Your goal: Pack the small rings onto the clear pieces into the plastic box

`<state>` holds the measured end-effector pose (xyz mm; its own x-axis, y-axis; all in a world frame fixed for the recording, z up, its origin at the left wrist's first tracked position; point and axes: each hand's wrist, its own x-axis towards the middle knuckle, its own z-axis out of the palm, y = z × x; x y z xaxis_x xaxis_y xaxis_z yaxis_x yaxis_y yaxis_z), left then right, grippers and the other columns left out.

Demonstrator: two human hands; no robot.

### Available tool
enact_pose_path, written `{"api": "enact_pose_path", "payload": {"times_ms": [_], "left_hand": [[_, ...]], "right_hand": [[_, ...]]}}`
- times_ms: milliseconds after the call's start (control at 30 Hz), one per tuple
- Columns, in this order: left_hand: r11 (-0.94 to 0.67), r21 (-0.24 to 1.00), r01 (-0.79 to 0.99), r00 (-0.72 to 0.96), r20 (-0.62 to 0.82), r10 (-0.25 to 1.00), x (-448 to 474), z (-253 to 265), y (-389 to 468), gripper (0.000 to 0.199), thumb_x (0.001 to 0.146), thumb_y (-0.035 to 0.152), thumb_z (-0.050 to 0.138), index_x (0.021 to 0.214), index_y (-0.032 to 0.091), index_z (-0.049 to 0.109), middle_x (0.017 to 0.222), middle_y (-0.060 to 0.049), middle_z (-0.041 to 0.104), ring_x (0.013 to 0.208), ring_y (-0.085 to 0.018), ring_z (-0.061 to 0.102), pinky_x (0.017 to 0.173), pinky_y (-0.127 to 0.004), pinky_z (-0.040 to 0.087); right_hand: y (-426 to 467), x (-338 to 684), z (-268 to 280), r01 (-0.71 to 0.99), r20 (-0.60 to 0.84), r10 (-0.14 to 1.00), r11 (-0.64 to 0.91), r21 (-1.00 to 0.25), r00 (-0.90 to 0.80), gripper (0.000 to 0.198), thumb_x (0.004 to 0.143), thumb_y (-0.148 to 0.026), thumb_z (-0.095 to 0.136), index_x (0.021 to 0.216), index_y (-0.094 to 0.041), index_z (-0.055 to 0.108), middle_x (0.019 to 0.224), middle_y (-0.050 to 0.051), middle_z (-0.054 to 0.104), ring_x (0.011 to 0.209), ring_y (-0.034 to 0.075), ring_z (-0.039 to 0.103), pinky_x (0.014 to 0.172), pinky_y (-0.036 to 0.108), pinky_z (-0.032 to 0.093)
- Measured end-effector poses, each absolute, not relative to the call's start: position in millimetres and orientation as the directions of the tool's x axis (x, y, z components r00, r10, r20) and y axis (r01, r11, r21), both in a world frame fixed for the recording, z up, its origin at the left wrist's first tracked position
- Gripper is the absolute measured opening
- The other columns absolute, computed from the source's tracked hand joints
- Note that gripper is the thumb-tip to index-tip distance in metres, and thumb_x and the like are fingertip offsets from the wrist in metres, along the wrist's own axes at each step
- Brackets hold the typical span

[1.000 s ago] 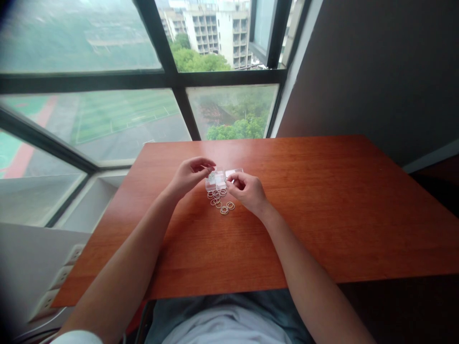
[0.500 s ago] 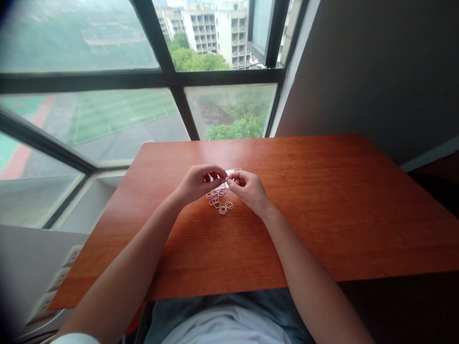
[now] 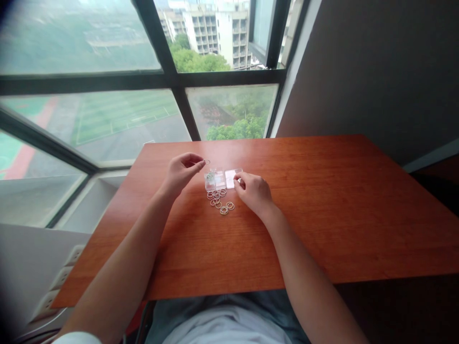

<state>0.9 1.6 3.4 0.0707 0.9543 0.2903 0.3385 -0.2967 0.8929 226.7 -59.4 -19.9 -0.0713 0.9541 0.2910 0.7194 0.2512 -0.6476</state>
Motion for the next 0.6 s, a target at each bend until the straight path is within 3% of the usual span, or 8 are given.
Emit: {"api": "enact_pose_path", "payload": {"times_ms": [67, 133, 600], "left_hand": [[-0.254, 0.912, 0.320, 0.025, 0.260, 0.965, -4.3, 2.5, 4.7, 0.026, 0.071, 0.038, 0.075, 0.078, 0.013, 0.069, 0.074, -0.005, 0.068, 0.062, -0.012, 0.057, 0.056, -0.023, 0.045], [-0.232, 0.919, 0.319, 0.004, 0.243, 0.970, -6.7, 1.9, 6.1, 0.028, 0.070, 0.040, 0.076, 0.078, 0.013, 0.069, 0.073, -0.005, 0.067, 0.062, -0.012, 0.057, 0.056, -0.023, 0.045], [-0.221, 0.904, 0.366, 0.023, 0.229, 0.973, -7.3, -0.1, 6.0, 0.029, 0.071, 0.040, 0.074, 0.083, 0.013, 0.070, 0.079, -0.007, 0.070, 0.064, -0.013, 0.059, 0.057, -0.022, 0.046]], "right_hand": [[-60.4, 227.7, -20.0, 0.807, 0.285, 0.950, 0.265, -0.527, -0.126, 0.016, 0.084, -0.027, 0.057, 0.089, -0.023, 0.071, 0.071, 0.001, 0.068, 0.065, 0.016, 0.059, 0.062, 0.026, 0.036], [-60.8, 227.8, -20.5, 0.829, 0.260, 0.952, 0.273, -0.487, -0.161, 0.016, 0.085, -0.027, 0.056, 0.091, -0.024, 0.071, 0.076, 0.002, 0.071, 0.069, 0.017, 0.062, 0.062, 0.026, 0.037], [-63.0, 225.9, -15.1, 0.845, 0.197, 0.960, 0.271, -0.461, -0.200, 0.020, 0.087, -0.028, 0.056, 0.097, -0.025, 0.072, 0.085, 0.003, 0.075, 0.077, 0.019, 0.066, 0.066, 0.027, 0.041]]}}
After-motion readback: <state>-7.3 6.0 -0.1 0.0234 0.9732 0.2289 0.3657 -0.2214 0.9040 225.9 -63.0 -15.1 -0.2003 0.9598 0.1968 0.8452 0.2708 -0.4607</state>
